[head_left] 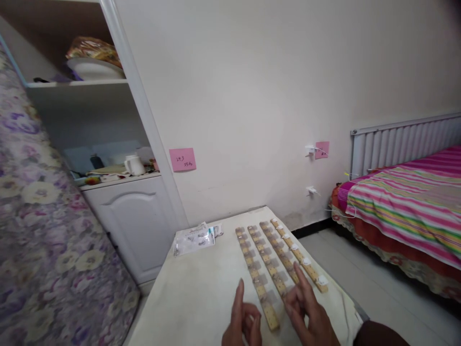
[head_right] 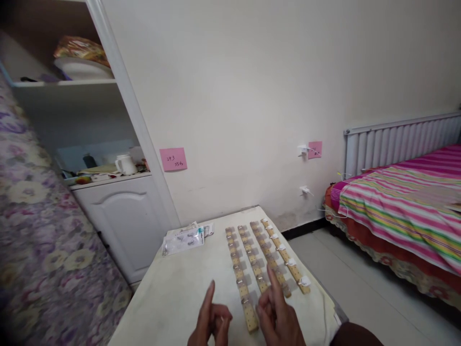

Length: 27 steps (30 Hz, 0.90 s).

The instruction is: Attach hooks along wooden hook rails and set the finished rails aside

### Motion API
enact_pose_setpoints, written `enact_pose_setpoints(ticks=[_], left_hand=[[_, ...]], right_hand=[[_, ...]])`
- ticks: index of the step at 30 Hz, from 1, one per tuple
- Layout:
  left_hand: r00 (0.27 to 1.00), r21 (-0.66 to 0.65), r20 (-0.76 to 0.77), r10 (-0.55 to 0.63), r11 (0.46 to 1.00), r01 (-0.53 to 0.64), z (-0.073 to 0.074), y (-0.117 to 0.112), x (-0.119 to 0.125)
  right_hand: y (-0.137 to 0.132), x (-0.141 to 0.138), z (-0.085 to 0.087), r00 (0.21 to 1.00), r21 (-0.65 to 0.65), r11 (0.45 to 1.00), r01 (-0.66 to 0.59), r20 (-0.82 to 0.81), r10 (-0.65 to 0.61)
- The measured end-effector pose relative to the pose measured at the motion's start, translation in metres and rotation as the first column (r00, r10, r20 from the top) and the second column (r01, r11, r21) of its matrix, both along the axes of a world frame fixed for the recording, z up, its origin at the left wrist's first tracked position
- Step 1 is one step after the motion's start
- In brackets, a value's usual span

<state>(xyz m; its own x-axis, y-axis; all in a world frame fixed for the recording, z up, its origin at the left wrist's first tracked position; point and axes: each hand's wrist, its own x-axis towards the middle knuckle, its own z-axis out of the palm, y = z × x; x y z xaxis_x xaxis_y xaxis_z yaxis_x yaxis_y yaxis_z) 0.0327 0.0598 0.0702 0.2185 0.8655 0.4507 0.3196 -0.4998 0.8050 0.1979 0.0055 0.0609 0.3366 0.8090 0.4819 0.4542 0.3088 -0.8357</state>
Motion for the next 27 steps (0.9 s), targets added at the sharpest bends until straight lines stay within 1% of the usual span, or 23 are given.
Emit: enact_pose_setpoints(ticks=[2,4,6,8,11,15,19,27], left_hand=[[1.0,0.069,-0.012,-0.002,0.998,0.003,0.025,0.002,0.004],[0.997,0.084,-0.072,-0.008,0.996,0.014,0.047,0.002,0.007],[0.992,0.078,-0.129,0.006,0.997,0.004,0.063,0.001,0.008],[0.986,0.075,-0.158,0.053,0.996,-0.041,0.072,0.0,0.01],[0.98,0.078,-0.175,0.099,0.993,-0.086,0.079,-0.001,0.01],[0.977,0.097,-0.175,0.12,0.99,-0.104,0.083,0.0,0.009],[0.976,0.108,-0.161,0.145,0.986,-0.128,0.085,0.002,0.007],[0.975,0.094,-0.167,0.144,0.987,-0.13,0.081,0.0,0.004]], right_hand=[[0.002,0.008,0.025,0.999,0.026,0.999,0.023,0.033,-0.023],[0.003,0.014,0.043,0.994,0.029,0.998,0.056,0.089,-0.058],[0.004,0.019,0.054,0.987,0.025,0.995,0.098,0.129,-0.101],[0.004,0.022,0.06,0.978,0.023,0.99,0.137,0.153,-0.139],[0.005,0.025,0.064,0.966,0.061,0.985,0.164,0.191,-0.172],[0.006,0.028,0.068,0.963,0.108,0.988,0.112,0.233,-0.135],[0.007,0.029,0.071,0.962,0.094,0.993,0.068,0.257,-0.09],[0.007,0.027,0.076,0.961,0.038,0.997,0.069,0.266,-0.077]])
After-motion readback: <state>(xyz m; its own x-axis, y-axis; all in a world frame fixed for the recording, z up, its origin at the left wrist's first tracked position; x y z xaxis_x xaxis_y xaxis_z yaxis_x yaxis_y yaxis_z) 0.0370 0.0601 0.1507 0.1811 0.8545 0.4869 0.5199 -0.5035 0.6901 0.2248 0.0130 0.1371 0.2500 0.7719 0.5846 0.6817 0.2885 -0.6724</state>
